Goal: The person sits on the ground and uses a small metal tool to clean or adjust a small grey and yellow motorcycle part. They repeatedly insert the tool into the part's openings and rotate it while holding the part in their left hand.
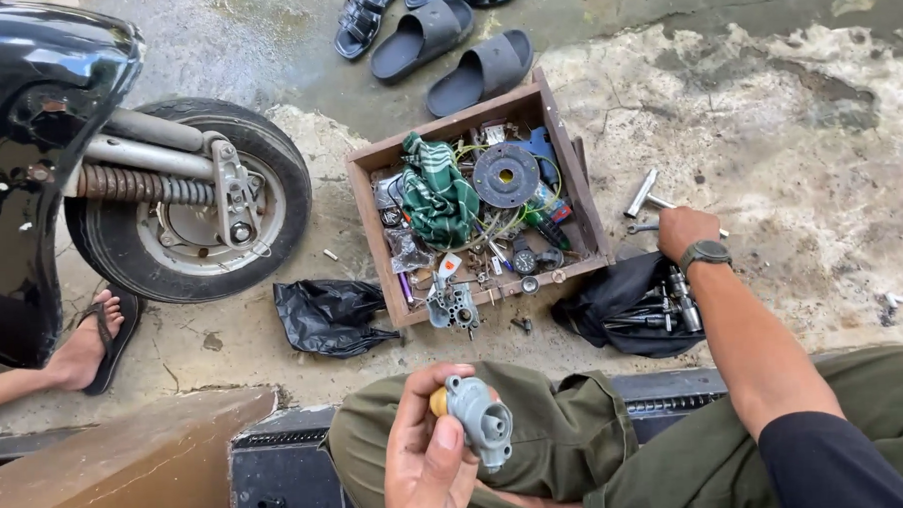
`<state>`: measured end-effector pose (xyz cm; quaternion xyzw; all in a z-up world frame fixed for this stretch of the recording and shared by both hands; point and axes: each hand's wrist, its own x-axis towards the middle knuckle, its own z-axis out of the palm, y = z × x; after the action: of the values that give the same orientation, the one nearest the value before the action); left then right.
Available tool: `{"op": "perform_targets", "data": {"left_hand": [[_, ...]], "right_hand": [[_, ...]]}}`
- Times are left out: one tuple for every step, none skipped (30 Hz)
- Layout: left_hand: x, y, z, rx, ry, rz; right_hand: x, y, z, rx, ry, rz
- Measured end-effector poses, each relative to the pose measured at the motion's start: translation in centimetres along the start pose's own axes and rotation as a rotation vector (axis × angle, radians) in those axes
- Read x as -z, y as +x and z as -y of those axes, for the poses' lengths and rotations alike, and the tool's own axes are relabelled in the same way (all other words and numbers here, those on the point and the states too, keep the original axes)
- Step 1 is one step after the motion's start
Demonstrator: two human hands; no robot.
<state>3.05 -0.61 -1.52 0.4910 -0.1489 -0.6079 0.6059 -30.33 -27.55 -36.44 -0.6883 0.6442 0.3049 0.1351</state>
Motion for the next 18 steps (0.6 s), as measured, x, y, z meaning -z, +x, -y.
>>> {"op": "perform_targets", "data": {"left_hand": [[0.2, 0.0, 0.1, 0.006, 0.000, -0.003], [0.3, 0.2, 0.3, 0.003, -0.020, 0.006], [0.4, 0.3, 0.5, 0.001, -0.040, 0.015], [0.4, 0.4, 0.4, 0.007, -0.040, 0.016], [0.4, 0.4, 0.4, -0.002, -0.022, 0.029], [0.4, 0.5, 0.3, -0.016, -0.003, 0.042], [0.4, 0.5, 0.4, -0.015, -0.002, 0.044], [0.4, 0.5, 0.5, -0.027, -0.032, 0.072], [0.3, 0.6, 0.6, -0.039, -0.062, 0.099], [0.4, 0.6, 0.6, -0.043, -0.060, 0.100], [0.4, 0.7, 0.7, -0.062, -0.057, 0.127], [0.4, 0.7, 0.8, -0.079, -0.056, 0.157], [0.4, 0.6, 0.7, -0.080, -0.055, 0.162], [0.3, 0.6, 0.7, -0.091, -0.024, 0.156], [0.3, 0.5, 0.6, -0.102, 0.007, 0.151], [0.2, 0.4, 0.5, -0.106, 0.006, 0.156], [0.2, 0.4, 0.5, -0.103, -0.031, 0.192], [0.1, 0.4, 0.5, -0.100, -0.069, 0.227]], "right_hand": [[-0.2, -0.4, 0.2, 0.000, -0.001, 0.006], [0.0, -0.4, 0.3, -0.006, -0.013, 0.015], [0.2, -0.5, 0.4, -0.012, -0.024, 0.023], [-0.1, -0.2, 0.2, -0.015, -0.024, 0.029], [-0.4, 0.1, -0.1, 0.003, -0.040, 0.055], [-0.5, 0.6, -0.2, 0.023, -0.055, 0.075], [-0.7, 0.2, -0.4, 0.022, -0.054, 0.076], [-0.6, 0.0, -0.5, 0.041, -0.041, 0.080], [-0.4, -0.1, -0.5, 0.059, -0.028, 0.085], [0.2, -0.5, -0.4, 0.061, -0.026, 0.081], [0.8, -0.8, -0.2, 0.056, -0.012, 0.074], [1.3, -1.3, -0.4, 0.046, 0.001, 0.067], [2.2, -2.0, -0.4, 0.043, 0.004, 0.064], [3.2, -2.5, -0.4, 0.032, 0.042, 0.099], [4.2, -3.1, -0.4, 0.022, 0.080, 0.135], [4.3, -2.7, -0.7, 0.019, 0.081, 0.129], [4.3, -2.4, -0.9, 0.011, 0.215, 0.169], [4.4, -2.0, -1.1, 0.004, 0.348, 0.209]]}}
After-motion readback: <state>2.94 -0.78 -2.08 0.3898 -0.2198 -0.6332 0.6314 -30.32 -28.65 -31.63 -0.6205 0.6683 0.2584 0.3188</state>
